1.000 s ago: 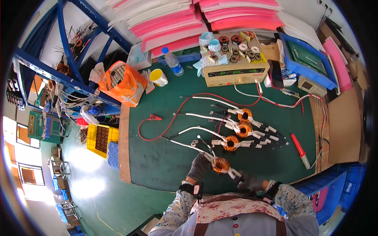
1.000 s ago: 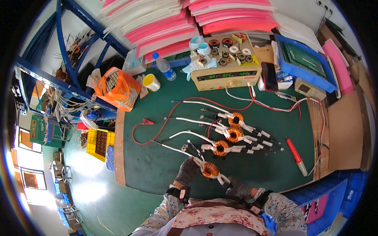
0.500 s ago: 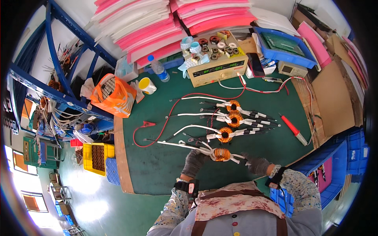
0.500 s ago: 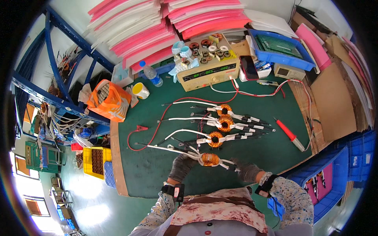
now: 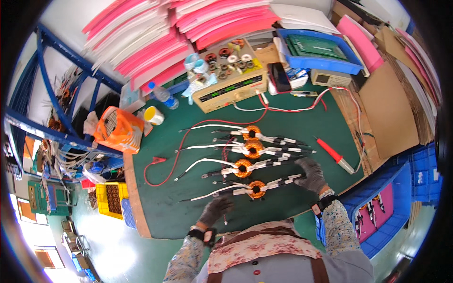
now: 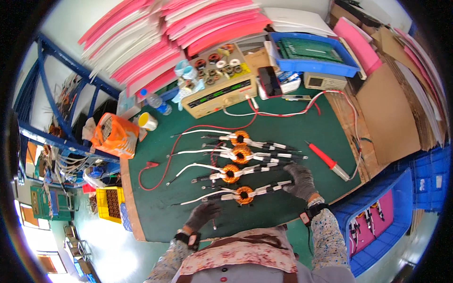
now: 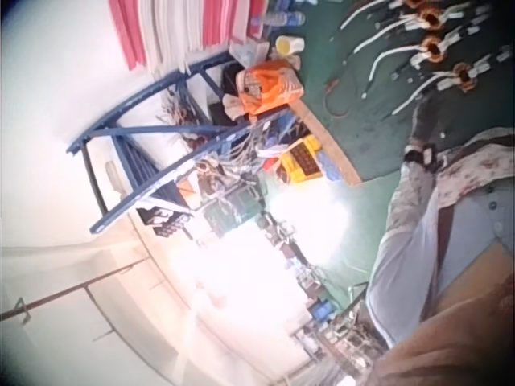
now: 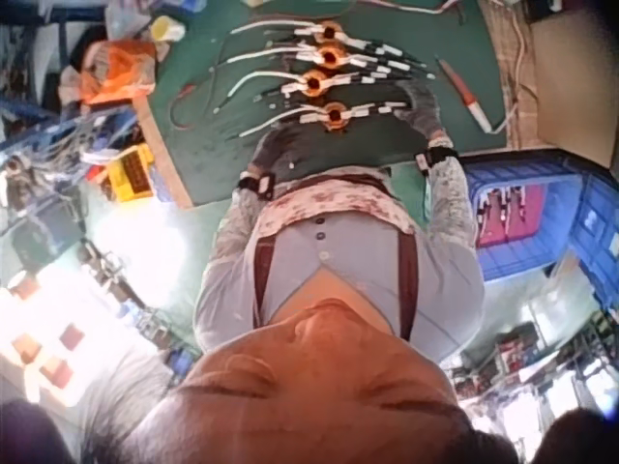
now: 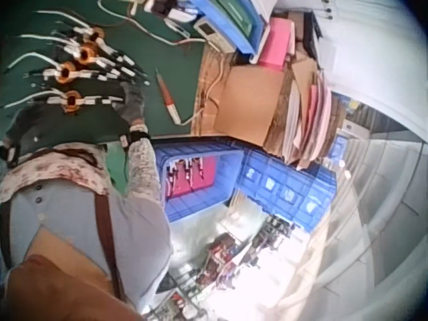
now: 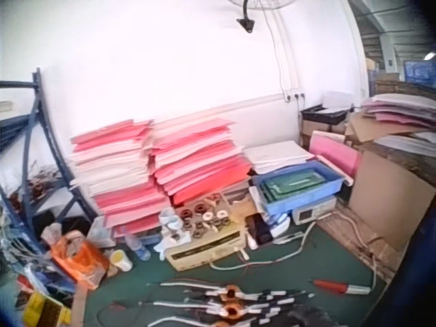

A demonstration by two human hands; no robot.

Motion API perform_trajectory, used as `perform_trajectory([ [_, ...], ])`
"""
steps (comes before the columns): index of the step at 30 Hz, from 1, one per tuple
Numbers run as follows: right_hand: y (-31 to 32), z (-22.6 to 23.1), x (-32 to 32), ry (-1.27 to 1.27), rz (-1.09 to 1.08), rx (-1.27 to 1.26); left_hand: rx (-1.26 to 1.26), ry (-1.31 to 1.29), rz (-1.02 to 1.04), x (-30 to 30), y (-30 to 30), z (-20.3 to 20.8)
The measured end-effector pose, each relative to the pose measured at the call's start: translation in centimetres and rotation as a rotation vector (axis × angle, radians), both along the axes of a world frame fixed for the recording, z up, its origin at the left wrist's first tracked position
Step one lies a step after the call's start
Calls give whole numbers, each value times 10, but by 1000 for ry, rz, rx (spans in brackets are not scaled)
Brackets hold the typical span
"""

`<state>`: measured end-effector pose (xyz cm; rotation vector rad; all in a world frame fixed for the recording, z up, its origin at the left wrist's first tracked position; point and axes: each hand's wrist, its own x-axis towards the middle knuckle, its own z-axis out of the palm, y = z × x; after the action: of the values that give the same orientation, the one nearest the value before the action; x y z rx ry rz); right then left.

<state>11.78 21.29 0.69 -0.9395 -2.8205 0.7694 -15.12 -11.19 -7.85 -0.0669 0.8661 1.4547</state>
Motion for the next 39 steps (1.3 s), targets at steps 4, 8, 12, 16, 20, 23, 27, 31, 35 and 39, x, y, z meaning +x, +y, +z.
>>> perform_trajectory([
  [4, 44, -69, 74, -86, -670, 423, 87, 62, 95, -64, -56, 4],
  [8, 72, -79, 120, -478, -786, 379, -586, 1623, -394, -110, -68, 89],
  [12, 94, -77, 142, -613, -733, 204, -519, 1773, -407, -156, -94, 85],
  [16, 116, -102, 262, -112, -648, 938, -553, 1695, -468, -209, -47, 57],
  [20, 49, 24, 171, -516, -534, 1114, -916, 1920, -796, -255, -65, 46],
  [23, -10, 92, 121, -344, -319, 1178, -851, 2051, -824, -299, -42, 24],
  [27, -118, 171, -1, -370, -271, 712, -730, 1942, -802, -326, -25, 8],
  [31, -192, 149, -58, -198, -73, 206, -887, 1887, -959, -358, -17, 13],
  [35, -243, 120, -84, -464, -99, -140, -693, 1722, -801, -374, -34, 2],
  [39, -274, 64, -88, -249, -146, -270, -759, 1575, -866, -359, -67, 4],
])
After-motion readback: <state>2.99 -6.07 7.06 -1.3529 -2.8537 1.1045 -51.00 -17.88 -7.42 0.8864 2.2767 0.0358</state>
